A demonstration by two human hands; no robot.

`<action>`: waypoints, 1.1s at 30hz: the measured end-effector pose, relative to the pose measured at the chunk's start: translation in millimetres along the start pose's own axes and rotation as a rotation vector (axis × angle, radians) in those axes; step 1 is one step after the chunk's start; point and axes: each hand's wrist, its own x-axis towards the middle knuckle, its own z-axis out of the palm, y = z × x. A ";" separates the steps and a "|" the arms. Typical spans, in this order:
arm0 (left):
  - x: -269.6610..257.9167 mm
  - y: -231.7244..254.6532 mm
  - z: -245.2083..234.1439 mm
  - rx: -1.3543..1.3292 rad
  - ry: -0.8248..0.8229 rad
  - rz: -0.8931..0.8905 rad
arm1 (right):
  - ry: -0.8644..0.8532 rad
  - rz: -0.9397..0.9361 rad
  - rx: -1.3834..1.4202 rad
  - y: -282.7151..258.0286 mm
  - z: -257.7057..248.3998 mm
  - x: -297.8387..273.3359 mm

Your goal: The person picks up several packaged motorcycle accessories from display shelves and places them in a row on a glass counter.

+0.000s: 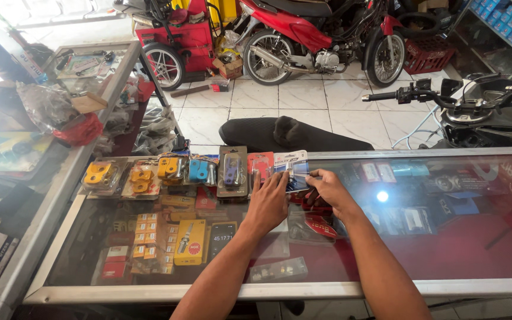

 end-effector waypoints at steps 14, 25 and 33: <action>-1.3 6.4 -3.6 0.024 0.009 0.024 | 0.093 -0.025 -0.062 0.9 -3.0 -6.1; 0.1 13.6 -10.0 0.055 0.040 0.031 | 0.462 -0.315 -0.681 3.1 -6.3 -15.3; -1.4 28.9 -13.9 -0.065 0.125 0.082 | 0.515 -0.394 -0.688 -32.8 3.5 -77.4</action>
